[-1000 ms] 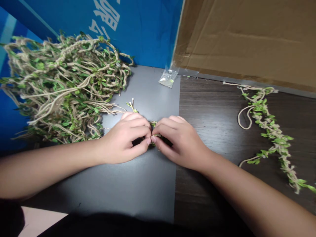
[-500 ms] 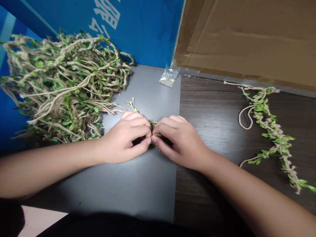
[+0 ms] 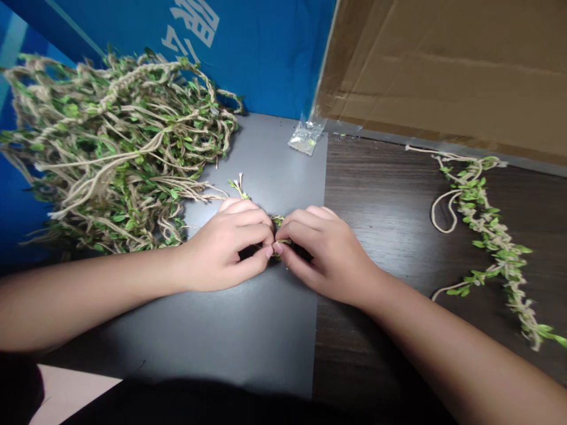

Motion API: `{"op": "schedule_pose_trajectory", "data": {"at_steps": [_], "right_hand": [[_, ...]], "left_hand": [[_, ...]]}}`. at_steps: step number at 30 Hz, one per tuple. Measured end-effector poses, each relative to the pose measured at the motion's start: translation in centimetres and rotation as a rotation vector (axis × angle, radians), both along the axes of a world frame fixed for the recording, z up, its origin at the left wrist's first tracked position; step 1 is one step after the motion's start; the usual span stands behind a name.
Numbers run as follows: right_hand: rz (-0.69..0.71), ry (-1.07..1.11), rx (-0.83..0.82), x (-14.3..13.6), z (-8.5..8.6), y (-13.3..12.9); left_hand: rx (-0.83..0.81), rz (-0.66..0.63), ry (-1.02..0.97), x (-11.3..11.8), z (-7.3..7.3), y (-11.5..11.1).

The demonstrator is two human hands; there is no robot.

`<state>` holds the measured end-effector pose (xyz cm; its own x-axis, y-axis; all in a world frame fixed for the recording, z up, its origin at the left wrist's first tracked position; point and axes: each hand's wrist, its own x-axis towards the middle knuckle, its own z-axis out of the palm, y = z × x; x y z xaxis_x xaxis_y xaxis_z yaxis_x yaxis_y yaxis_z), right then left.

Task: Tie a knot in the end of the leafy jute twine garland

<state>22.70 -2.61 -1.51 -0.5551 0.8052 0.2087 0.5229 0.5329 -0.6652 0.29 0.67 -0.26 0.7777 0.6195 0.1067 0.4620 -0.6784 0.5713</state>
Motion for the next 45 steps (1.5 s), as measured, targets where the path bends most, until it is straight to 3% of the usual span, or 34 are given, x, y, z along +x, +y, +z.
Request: {"op": "schedule_pose_trajectory", "data": {"at_steps": [45], "right_hand": [[-0.001,0.000,0.012,0.04,-0.05,-0.02]], "left_hand": [[0.021,-0.001,-0.007,-0.02,-0.27,0.02]]}}
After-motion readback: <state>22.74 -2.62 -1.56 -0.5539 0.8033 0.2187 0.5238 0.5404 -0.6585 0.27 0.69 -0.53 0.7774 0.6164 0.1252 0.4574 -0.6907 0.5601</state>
